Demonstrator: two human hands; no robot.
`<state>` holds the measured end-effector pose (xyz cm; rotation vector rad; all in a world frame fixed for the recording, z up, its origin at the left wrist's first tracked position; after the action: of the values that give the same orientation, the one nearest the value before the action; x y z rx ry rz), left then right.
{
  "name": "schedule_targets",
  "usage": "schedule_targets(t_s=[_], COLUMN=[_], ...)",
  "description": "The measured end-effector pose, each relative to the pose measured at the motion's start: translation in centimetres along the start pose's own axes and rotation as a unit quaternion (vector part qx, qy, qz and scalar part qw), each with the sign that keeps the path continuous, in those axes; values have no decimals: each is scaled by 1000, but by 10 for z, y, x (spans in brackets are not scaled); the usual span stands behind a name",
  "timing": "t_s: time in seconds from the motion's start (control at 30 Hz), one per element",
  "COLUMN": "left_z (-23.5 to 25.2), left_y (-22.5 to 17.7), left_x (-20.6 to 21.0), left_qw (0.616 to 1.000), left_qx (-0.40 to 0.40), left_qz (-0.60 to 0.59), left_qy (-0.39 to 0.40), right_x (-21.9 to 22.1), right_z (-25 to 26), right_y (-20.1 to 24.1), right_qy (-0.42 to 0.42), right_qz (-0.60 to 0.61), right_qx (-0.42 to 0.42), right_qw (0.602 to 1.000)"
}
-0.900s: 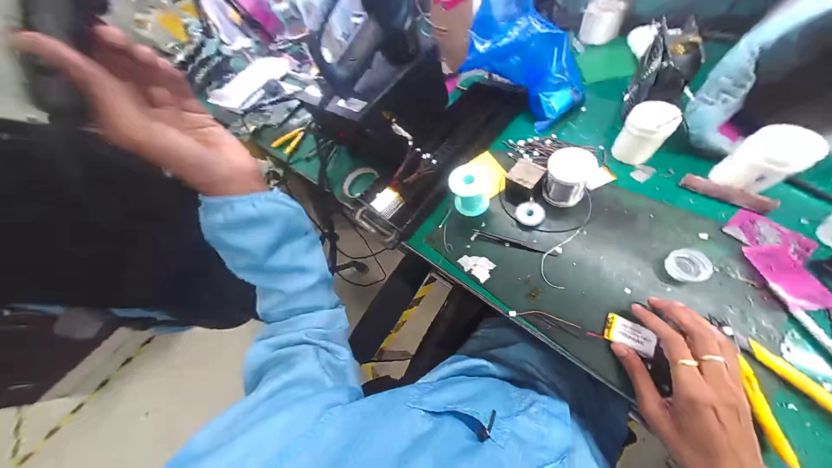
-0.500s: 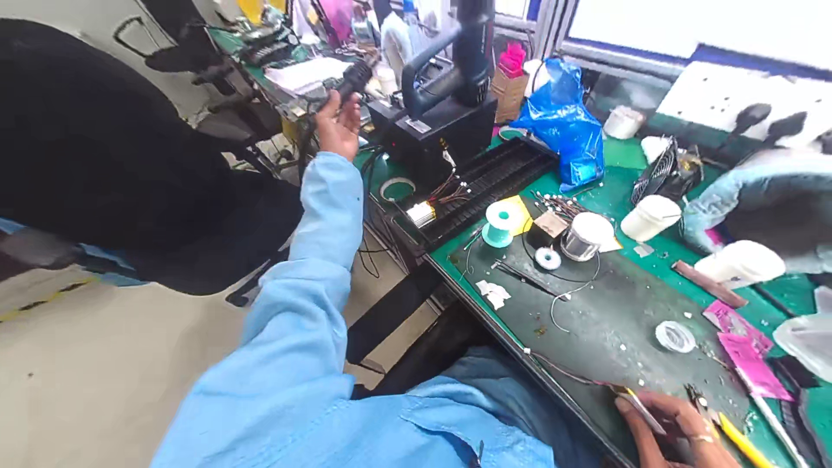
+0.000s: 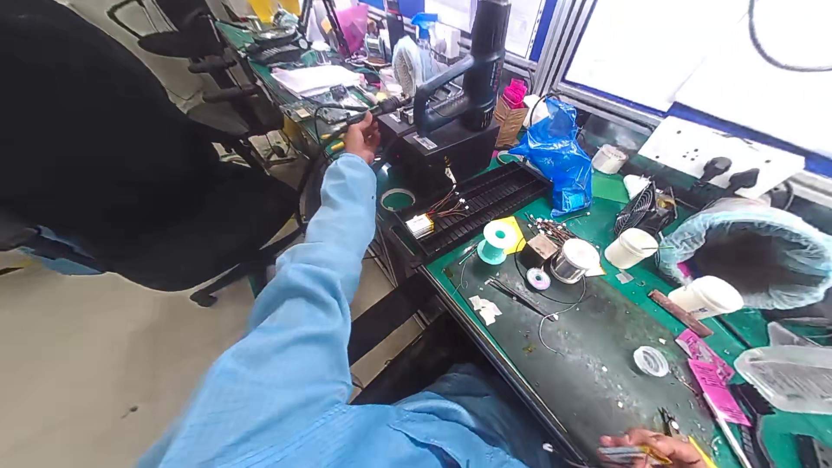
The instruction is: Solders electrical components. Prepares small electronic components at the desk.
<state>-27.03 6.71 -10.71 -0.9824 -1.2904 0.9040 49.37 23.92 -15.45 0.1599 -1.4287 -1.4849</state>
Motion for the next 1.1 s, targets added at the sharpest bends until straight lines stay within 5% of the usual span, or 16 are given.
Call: schedule_targets(t_s=[0.3, 0.37, 0.43, 0.53, 0.6, 0.67, 0.73, 1.0, 1.1], left_z=[-78, -111, -175, -324, -422, -496, -539, -564, -523], left_y=[-9, -43, -98, -129, -94, -40, 2, 35, 14], left_x=[-24, -24, -4, 51, 79, 88, 86, 86, 86], left_qw=[983, 994, 991, 891, 776, 688, 651, 626, 664], left_qx=[-111, -50, 94, 264, 272, 269, 277, 287, 303], left_qz=[-146, -90, 7, 111, 149, 192, 211, 215, 241], left_qy=[10, 26, 93, 353, 549, 645, 675, 693, 640], right_x=[3, 2, 5, 20, 32, 41, 47, 54, 49], right_z=[-8, -8, -5, 3, 11, 14, 13, 5, 6], right_y=[16, 18, 14, 0, -12, -23, -32, -54, -46], right_qy=[24, 24, 18, 32, 41, 44, 41, 32, 57], right_qz=[2, 10, 15, 4, -20, -64, -82, -85, -186], right_qx=[-43, -55, -53, -22, -5, 1, 11, 38, 14], right_qw=[999, 998, 998, 999, 999, 997, 996, 995, 981])
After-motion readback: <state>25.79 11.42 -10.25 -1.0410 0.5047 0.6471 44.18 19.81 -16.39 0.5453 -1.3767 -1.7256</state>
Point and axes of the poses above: each hand's wrist, its own z-axis towards the middle knuckle, its own x-axis out of the palm, y = z × x, the point moved 9 cm from there along z, towards the middle knuckle, and after that the axes turned 15 degrees about z, right-handed, at the moved point
